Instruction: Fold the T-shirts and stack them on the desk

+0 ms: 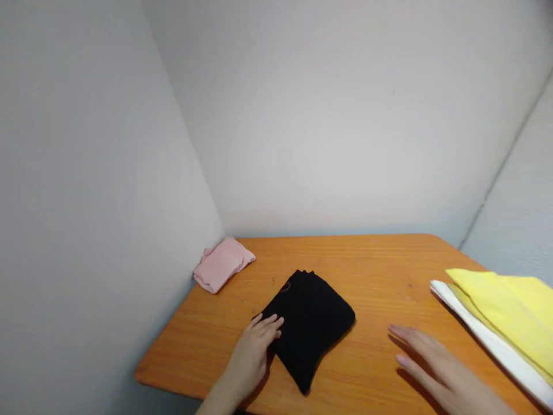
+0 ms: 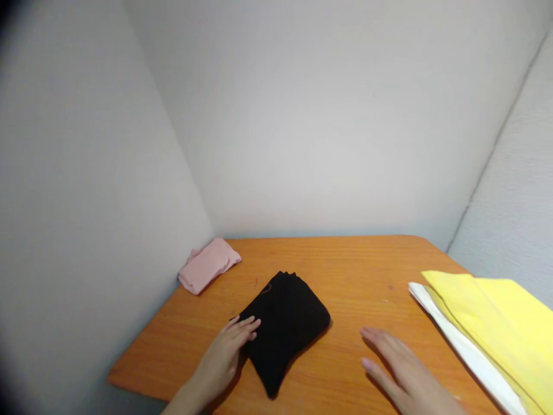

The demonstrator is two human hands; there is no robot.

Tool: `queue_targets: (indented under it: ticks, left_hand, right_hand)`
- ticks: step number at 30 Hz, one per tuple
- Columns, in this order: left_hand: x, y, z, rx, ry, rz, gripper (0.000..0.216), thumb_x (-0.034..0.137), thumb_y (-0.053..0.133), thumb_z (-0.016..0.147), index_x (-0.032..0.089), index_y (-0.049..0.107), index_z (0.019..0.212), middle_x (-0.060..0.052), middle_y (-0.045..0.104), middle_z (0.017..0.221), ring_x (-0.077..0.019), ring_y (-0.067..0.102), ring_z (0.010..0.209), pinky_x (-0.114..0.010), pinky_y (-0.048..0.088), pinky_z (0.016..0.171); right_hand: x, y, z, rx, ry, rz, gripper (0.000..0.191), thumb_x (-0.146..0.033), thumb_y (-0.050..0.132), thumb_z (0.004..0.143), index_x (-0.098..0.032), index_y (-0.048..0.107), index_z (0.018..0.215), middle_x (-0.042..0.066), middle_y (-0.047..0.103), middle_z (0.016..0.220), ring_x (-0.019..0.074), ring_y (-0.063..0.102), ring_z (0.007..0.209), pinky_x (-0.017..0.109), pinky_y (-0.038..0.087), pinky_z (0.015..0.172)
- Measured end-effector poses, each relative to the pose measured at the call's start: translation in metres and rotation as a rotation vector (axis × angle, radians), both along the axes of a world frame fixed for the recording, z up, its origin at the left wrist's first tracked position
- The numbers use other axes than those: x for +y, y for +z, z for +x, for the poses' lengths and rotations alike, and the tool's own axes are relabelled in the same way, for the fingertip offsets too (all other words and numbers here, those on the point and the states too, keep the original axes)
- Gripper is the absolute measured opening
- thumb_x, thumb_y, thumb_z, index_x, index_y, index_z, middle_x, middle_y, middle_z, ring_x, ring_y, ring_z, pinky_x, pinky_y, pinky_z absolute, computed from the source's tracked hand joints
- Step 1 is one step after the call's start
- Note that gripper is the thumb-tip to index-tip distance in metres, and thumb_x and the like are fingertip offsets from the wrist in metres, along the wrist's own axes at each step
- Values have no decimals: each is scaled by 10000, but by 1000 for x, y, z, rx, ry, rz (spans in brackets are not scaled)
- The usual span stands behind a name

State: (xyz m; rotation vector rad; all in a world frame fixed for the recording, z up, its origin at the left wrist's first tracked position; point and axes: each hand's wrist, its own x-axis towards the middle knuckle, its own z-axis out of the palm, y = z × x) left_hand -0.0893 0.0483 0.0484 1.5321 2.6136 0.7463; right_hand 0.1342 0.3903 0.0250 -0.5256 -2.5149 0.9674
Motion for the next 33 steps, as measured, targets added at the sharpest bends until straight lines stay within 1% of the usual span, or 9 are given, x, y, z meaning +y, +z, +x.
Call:
queue_targets:
  ticks: [4,9,15,17,19,23,26,29,33]
  left_hand:
    - [-5,16,24,-65,117,90,455,24,355,809,265,686,1008,-20,667,1224,-215,570,1190,-453,358,1109]
    - [34,45,69,-290,161,205,275,282,365,981,259,635,933,-35,681,927,-198,628,893,-313,476,825]
    - [57,31,88,-335,311,142,338,515,496,908,225,510,737,-6,598,698,-175,578,652,-272,404,605]
    - [52,22,86,-373,338,150,303,490,483,910,221,548,787,-32,641,757,-197,615,706,-295,448,652]
    - [46,12,84,-446,374,228,281,445,467,911,205,609,946,-92,695,970,-241,654,910,-351,497,809]
    - [25,-3,83,-682,439,469,446,467,496,885,180,592,1212,-128,596,1321,-269,492,1296,-425,402,1081]
    - [-3,0,85,-745,569,582,481,528,513,862,197,613,1196,-103,597,1327,-260,443,1342,-398,389,1103]
    - [-38,18,90,-650,744,660,490,586,550,817,224,635,1135,-72,653,1238,-272,499,1291,-391,440,1059]
    - [-78,56,108,-313,772,708,407,618,535,823,280,659,1013,-30,701,1083,-281,622,1093,-382,525,925]
  right_hand:
    - [-44,6,-35,-84,149,-29,534,-590,503,901,-227,615,1277,91,532,1363,312,426,1305,519,294,1138]
    - [-101,15,-59,65,249,-187,342,-488,470,953,-222,669,1035,101,598,1119,268,555,1093,452,436,1016]
    - [-133,24,-41,141,331,-283,279,-380,486,960,-312,667,1160,69,365,1418,287,340,1335,485,291,1132]
    - [-138,23,-35,100,355,-319,285,-365,541,934,-322,651,1193,56,300,1462,294,312,1353,484,285,1137]
    - [-144,17,-34,112,296,-407,397,-371,590,897,-309,565,1287,78,305,1444,280,386,1302,459,367,1090]
    - [-150,-3,-41,173,183,-752,772,-428,624,843,-258,202,1466,131,451,1284,217,608,976,396,546,837]
    - [-141,4,-44,193,235,-898,800,-454,688,775,-236,275,1425,131,535,1220,243,611,1045,411,522,913]
    - [-123,35,-32,239,176,-771,667,-420,690,754,-236,431,1340,128,567,1228,268,581,1123,434,482,987]
    - [-95,81,15,348,30,-194,240,-378,629,751,-279,687,962,79,635,1058,310,589,1062,493,464,989]
